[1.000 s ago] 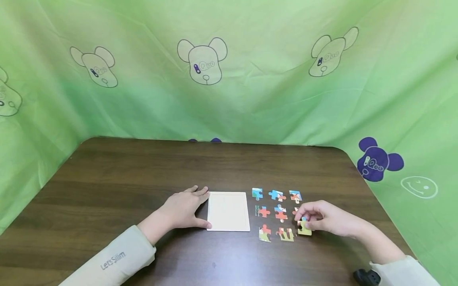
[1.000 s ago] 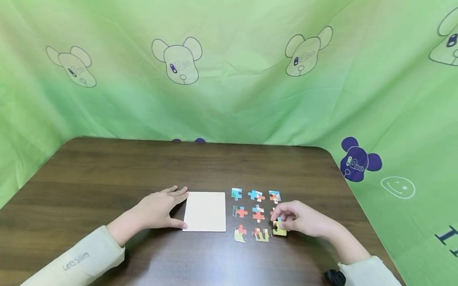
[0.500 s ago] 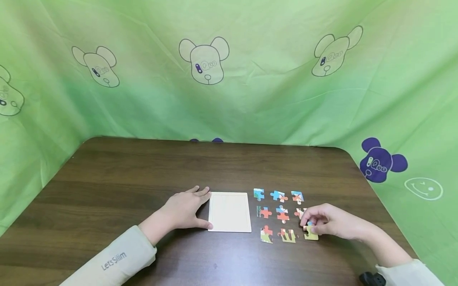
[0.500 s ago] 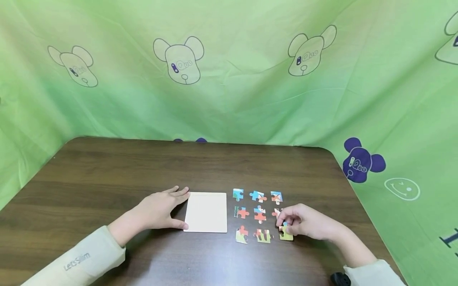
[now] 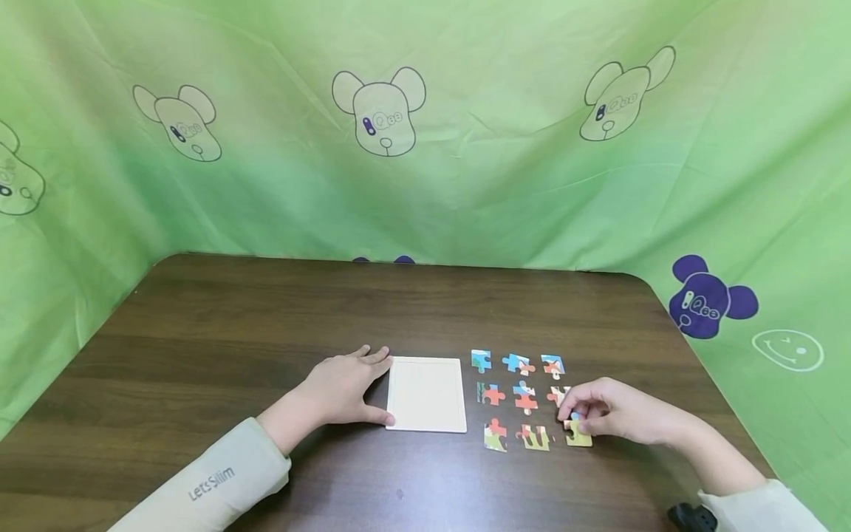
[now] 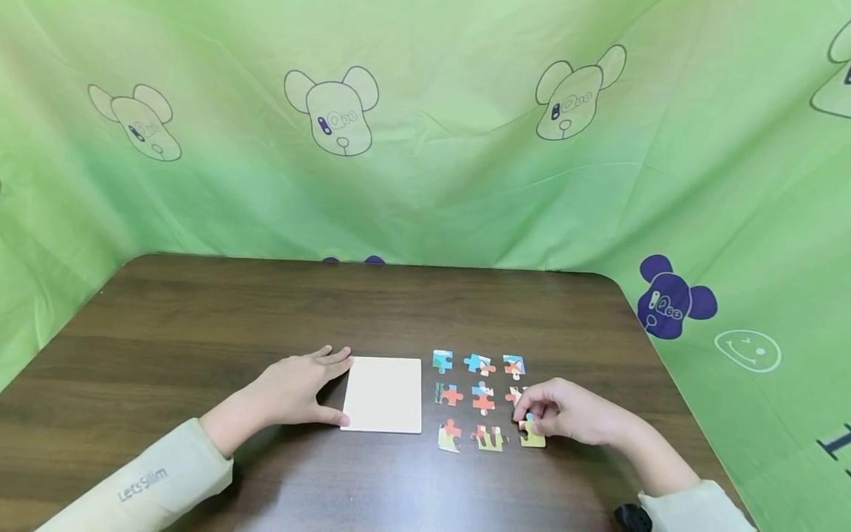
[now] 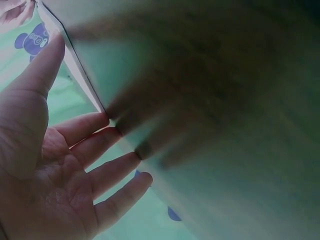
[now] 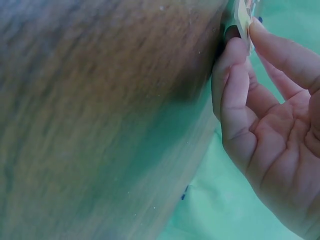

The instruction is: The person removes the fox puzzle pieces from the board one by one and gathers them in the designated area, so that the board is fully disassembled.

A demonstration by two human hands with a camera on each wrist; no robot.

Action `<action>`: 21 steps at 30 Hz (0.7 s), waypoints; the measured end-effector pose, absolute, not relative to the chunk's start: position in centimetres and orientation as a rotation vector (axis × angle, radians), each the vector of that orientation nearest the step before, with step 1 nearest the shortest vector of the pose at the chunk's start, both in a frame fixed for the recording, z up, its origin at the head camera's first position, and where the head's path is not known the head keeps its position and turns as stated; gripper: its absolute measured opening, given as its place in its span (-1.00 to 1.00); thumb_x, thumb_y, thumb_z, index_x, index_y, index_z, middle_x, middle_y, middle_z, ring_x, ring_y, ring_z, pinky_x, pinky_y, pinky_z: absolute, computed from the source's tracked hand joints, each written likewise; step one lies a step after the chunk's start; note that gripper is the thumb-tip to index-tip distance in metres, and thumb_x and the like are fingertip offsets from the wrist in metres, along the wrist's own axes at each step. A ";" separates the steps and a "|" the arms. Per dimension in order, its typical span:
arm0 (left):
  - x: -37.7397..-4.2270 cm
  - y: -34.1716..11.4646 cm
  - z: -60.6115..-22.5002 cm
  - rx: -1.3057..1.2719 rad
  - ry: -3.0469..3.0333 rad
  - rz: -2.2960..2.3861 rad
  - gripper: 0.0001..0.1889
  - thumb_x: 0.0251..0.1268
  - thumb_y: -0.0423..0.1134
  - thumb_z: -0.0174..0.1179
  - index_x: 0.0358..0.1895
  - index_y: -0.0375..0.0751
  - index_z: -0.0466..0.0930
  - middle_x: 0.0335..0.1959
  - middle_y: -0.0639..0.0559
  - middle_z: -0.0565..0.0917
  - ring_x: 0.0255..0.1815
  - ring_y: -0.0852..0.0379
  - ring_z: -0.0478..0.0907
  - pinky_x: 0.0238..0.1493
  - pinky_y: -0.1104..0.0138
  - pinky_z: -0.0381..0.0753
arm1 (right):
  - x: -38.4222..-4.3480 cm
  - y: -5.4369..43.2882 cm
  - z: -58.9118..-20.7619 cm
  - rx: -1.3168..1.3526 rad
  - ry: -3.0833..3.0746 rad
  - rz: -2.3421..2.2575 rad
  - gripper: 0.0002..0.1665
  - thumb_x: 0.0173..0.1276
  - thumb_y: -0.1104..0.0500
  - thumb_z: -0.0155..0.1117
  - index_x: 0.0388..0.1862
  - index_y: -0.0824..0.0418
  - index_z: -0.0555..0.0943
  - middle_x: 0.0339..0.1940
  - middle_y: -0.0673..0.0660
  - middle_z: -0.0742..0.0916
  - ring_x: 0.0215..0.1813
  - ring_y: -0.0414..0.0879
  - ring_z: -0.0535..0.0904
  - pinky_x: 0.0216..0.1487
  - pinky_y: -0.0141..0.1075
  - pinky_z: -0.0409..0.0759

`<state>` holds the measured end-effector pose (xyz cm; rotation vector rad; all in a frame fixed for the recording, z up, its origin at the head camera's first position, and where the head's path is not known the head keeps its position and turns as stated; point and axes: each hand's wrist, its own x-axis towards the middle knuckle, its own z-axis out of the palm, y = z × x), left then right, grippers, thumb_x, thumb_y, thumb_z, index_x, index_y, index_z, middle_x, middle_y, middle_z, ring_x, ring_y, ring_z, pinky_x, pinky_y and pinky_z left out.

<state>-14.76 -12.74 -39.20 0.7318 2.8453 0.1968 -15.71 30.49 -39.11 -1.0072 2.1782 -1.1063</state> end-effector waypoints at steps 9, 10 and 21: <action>-14.6 -13.1 -39.5 0.742 2.830 0.231 0.01 -0.01 0.40 0.33 0.47 -0.13 0.34 0.52 0.00 0.34 0.52 -0.14 0.29 0.29 -0.04 0.50 | -15.6 30.5 -39.0 -1.057 2.203 -1.075 -0.78 0.30 0.44 0.25 -0.12 0.25 0.64 -0.45 0.17 0.64 -0.39 -0.33 0.56 -0.41 -0.41 0.53; -14.6 -13.1 -39.5 0.743 2.832 0.235 0.01 -0.01 0.41 0.33 0.47 -0.12 0.34 0.52 0.00 0.34 0.52 -0.14 0.29 0.29 -0.04 0.50 | -15.6 30.5 -39.0 -1.069 2.209 -1.071 -0.78 0.30 0.44 0.24 -0.12 0.25 0.64 -0.45 0.17 0.64 -0.38 -0.34 0.56 -0.41 -0.41 0.54; -14.6 -13.4 -39.9 0.732 2.809 0.286 0.00 0.02 0.38 0.33 0.49 -0.10 0.32 0.53 0.01 0.32 0.54 -0.14 0.25 0.32 -0.08 0.46 | -15.6 30.9 -38.4 -1.076 2.253 -1.023 -0.80 0.35 0.42 0.22 -0.09 0.26 0.65 -0.37 0.12 0.71 -0.30 -0.38 0.59 -0.35 -0.41 0.56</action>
